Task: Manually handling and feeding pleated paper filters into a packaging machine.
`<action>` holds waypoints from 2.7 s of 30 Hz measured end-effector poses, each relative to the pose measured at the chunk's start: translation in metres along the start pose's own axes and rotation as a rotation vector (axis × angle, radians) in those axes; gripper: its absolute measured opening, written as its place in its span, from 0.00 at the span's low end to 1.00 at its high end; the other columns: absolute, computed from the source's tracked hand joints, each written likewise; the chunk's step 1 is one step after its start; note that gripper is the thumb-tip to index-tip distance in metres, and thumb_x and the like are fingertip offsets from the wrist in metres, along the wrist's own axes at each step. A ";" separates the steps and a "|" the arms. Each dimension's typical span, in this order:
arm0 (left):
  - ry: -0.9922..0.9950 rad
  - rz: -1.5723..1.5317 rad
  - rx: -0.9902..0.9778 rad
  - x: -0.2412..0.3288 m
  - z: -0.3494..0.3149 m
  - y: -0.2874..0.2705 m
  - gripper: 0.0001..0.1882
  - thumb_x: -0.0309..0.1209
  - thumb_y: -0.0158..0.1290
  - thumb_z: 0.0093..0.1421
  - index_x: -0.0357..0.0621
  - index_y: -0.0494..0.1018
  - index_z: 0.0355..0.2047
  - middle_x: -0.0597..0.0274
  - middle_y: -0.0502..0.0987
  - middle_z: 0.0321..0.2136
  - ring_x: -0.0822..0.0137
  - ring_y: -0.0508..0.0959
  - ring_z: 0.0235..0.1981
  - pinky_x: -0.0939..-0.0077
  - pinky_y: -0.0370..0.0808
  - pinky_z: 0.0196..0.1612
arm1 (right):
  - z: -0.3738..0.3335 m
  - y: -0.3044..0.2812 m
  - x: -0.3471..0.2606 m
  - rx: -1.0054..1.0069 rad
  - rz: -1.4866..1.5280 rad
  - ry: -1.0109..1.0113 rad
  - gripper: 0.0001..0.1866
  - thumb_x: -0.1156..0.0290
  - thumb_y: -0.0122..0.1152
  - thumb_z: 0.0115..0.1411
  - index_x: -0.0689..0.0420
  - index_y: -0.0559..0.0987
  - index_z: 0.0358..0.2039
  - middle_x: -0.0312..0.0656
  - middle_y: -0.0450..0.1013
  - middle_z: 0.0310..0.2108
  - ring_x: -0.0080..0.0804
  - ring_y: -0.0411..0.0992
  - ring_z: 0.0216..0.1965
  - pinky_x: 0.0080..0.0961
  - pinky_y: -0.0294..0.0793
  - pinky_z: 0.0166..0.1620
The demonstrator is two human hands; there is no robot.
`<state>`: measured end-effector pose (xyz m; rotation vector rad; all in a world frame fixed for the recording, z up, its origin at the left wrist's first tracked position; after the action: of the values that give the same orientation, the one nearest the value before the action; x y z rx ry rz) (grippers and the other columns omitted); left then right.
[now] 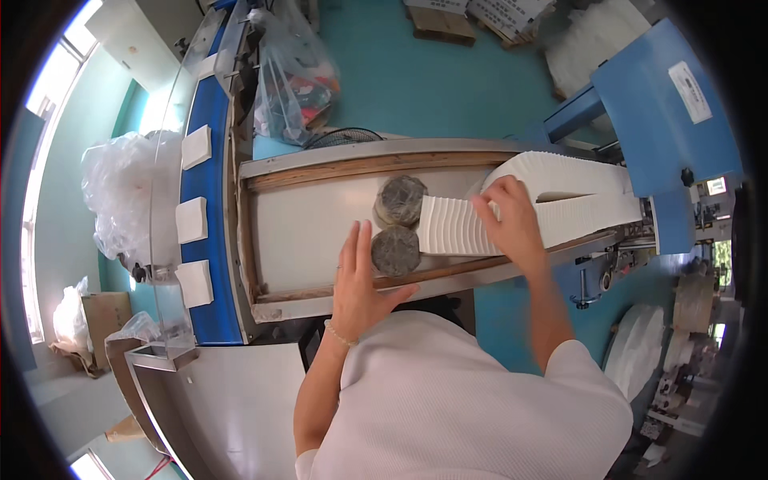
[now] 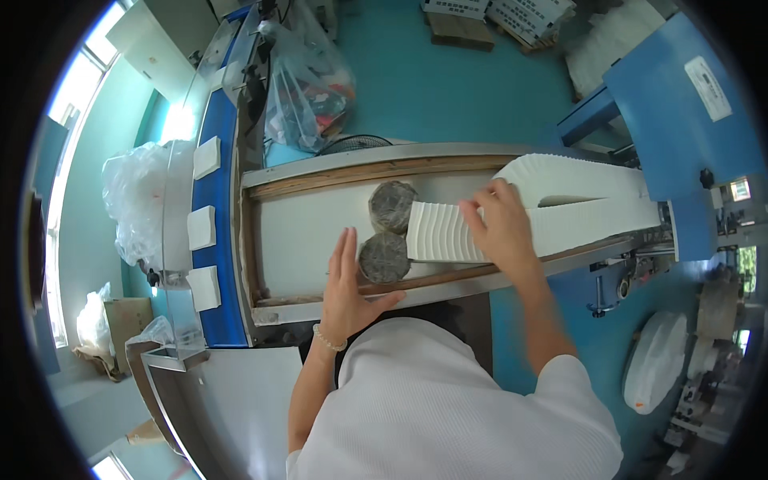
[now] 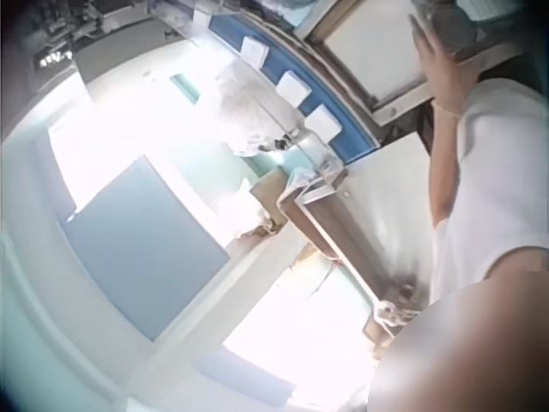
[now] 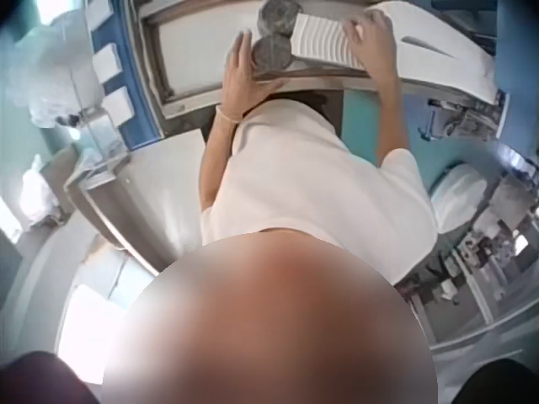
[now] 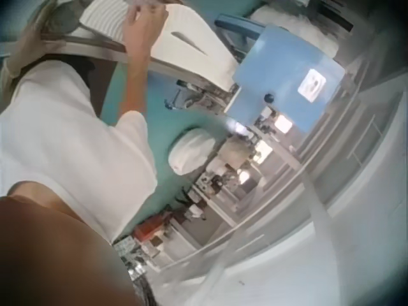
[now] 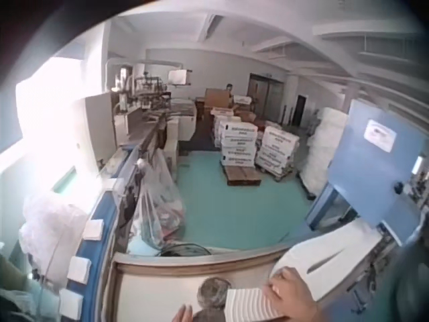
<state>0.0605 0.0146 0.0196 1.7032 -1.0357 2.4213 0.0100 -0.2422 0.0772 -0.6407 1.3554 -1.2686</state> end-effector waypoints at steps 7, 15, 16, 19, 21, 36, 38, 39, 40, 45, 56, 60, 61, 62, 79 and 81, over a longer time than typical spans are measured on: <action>-0.085 0.212 -0.031 0.012 0.032 -0.005 0.42 0.31 0.71 0.35 0.40 0.65 0.52 0.52 0.71 0.44 0.53 0.75 0.45 0.64 0.76 0.44 | -0.040 -0.022 0.133 -0.089 0.015 0.178 0.11 0.60 0.64 0.58 0.52 0.79 0.36 0.53 0.58 0.63 0.55 0.52 0.65 0.54 0.54 0.59; 0.001 0.094 0.018 0.085 0.129 0.058 0.44 0.32 0.71 0.38 0.38 0.61 0.55 0.50 0.68 0.48 0.54 0.72 0.48 0.61 0.73 0.49 | -0.019 0.011 0.129 0.140 -0.092 0.076 0.19 0.58 0.60 0.61 0.56 0.78 0.48 0.53 0.55 0.66 0.54 0.50 0.67 0.56 0.48 0.61; 0.053 0.122 -0.067 0.091 0.144 0.084 0.43 0.31 0.72 0.37 0.41 0.63 0.54 0.51 0.70 0.45 0.55 0.74 0.48 0.64 0.73 0.50 | -0.018 0.013 0.131 0.157 -0.051 0.079 0.19 0.58 0.60 0.61 0.57 0.78 0.47 0.54 0.55 0.65 0.53 0.51 0.67 0.56 0.48 0.60; -0.022 0.170 -0.321 0.081 0.159 0.153 0.41 0.32 0.70 0.38 0.40 0.65 0.53 0.48 0.71 0.48 0.49 0.74 0.48 0.64 0.73 0.49 | -0.018 0.012 0.128 0.150 -0.026 0.075 0.20 0.59 0.60 0.61 0.59 0.77 0.48 0.53 0.57 0.64 0.52 0.51 0.66 0.54 0.49 0.60; 0.032 0.079 -0.311 0.058 0.160 0.177 0.40 0.32 0.70 0.39 0.40 0.66 0.54 0.47 0.71 0.49 0.49 0.74 0.50 0.63 0.73 0.49 | -0.019 0.005 0.125 0.150 -0.003 0.068 0.19 0.60 0.61 0.61 0.59 0.76 0.48 0.52 0.57 0.64 0.51 0.52 0.66 0.53 0.50 0.60; -0.484 -0.253 -0.114 -0.025 0.047 0.077 0.22 0.42 0.46 0.71 0.35 0.70 0.27 0.71 0.66 0.26 0.79 0.61 0.29 0.82 0.62 0.33 | -0.125 -0.056 0.274 0.821 -0.415 0.551 0.16 0.70 0.59 0.62 0.64 0.75 0.48 0.53 0.69 0.44 0.53 0.65 0.47 0.45 0.66 0.50; -0.532 -0.399 -0.197 -0.038 0.052 0.075 0.18 0.41 0.46 0.71 0.36 0.72 0.36 0.66 0.71 0.34 0.77 0.66 0.36 0.81 0.66 0.42 | -0.125 -0.054 0.279 0.817 -0.398 0.534 0.13 0.71 0.60 0.59 0.64 0.77 0.43 0.51 0.69 0.40 0.52 0.65 0.42 0.44 0.67 0.46; -0.526 -0.404 -0.201 -0.035 0.052 0.076 0.18 0.41 0.46 0.71 0.36 0.72 0.36 0.66 0.71 0.34 0.77 0.66 0.36 0.81 0.66 0.42 | -0.126 -0.054 0.278 0.822 -0.404 0.535 0.13 0.71 0.60 0.59 0.64 0.77 0.43 0.51 0.69 0.40 0.52 0.65 0.42 0.44 0.67 0.46; -0.410 -0.334 -0.214 -0.026 0.053 0.076 0.18 0.41 0.46 0.71 0.36 0.71 0.43 0.64 0.72 0.39 0.75 0.68 0.41 0.79 0.66 0.47 | -0.128 -0.051 0.278 0.812 -0.379 0.542 0.13 0.72 0.60 0.59 0.64 0.77 0.42 0.51 0.69 0.39 0.51 0.66 0.42 0.44 0.67 0.46; -0.467 -0.291 -0.330 -0.031 0.029 0.074 0.32 0.48 0.45 0.70 0.34 0.61 0.62 0.54 0.69 0.55 0.65 0.66 0.56 0.72 0.59 0.61 | -0.124 -0.058 0.274 0.929 -0.376 0.470 0.12 0.72 0.60 0.58 0.63 0.77 0.41 0.49 0.69 0.38 0.50 0.66 0.42 0.43 0.67 0.45; -0.506 -0.282 -0.193 -0.015 0.023 0.061 0.32 0.44 0.52 0.67 0.33 0.59 0.61 0.53 0.70 0.54 0.65 0.68 0.54 0.71 0.62 0.60 | -0.103 -0.059 0.261 0.664 -0.468 0.387 0.06 0.75 0.61 0.53 0.60 0.75 0.30 0.47 0.67 0.42 0.48 0.66 0.40 0.38 0.66 0.41; -0.524 -0.131 -0.162 -0.034 0.022 0.015 0.27 0.43 0.53 0.67 0.32 0.65 0.56 0.54 0.73 0.51 0.65 0.72 0.51 0.72 0.67 0.56 | -0.108 -0.026 0.219 0.371 0.376 0.413 0.15 0.61 0.60 0.62 0.63 0.75 0.35 0.53 0.69 0.41 0.51 0.70 0.42 0.38 0.69 0.47; -0.534 -0.049 -0.160 -0.049 0.023 -0.003 0.27 0.42 0.53 0.67 0.31 0.66 0.55 0.54 0.73 0.50 0.65 0.73 0.50 0.72 0.68 0.55 | -0.106 -0.033 0.217 0.373 0.376 0.417 0.15 0.61 0.60 0.62 0.63 0.75 0.35 0.53 0.69 0.41 0.51 0.70 0.42 0.38 0.69 0.47; -0.560 -0.125 -0.128 -0.059 0.024 -0.020 0.28 0.41 0.55 0.65 0.32 0.64 0.56 0.53 0.74 0.50 0.65 0.74 0.48 0.72 0.70 0.53 | -0.105 -0.029 0.220 0.232 0.562 0.571 0.23 0.55 0.62 0.60 0.65 0.73 0.41 0.56 0.70 0.43 0.52 0.71 0.43 0.38 0.70 0.48; -0.567 -0.352 0.270 -0.025 -0.103 -0.155 0.49 0.38 0.70 0.46 0.38 0.56 0.64 0.58 0.70 0.53 0.65 0.68 0.56 0.67 0.64 0.61 | -0.046 -0.018 0.019 -0.134 0.714 0.201 0.46 0.64 0.69 0.48 0.63 0.58 0.65 0.52 0.63 0.59 0.43 0.63 0.59 0.39 0.60 0.62; -0.642 -0.324 0.518 -0.024 -0.197 -0.183 0.48 0.37 0.69 0.47 0.39 0.56 0.64 0.56 0.71 0.52 0.63 0.69 0.55 0.67 0.66 0.59 | -0.030 0.006 -0.059 -0.213 0.681 0.063 0.48 0.64 0.69 0.47 0.61 0.57 0.66 0.52 0.63 0.60 0.45 0.62 0.60 0.41 0.60 0.62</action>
<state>-0.0277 0.2674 0.0543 2.6578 -0.0692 2.0749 -0.0021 -0.1777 0.0859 -0.2363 1.5908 -0.6044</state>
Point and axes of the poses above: each hand's wrist, its own z-axis towards the middle knuckle, its own y-axis out of the palm, x = y × z, the point moved 4 cm from there along z, towards the middle knuckle
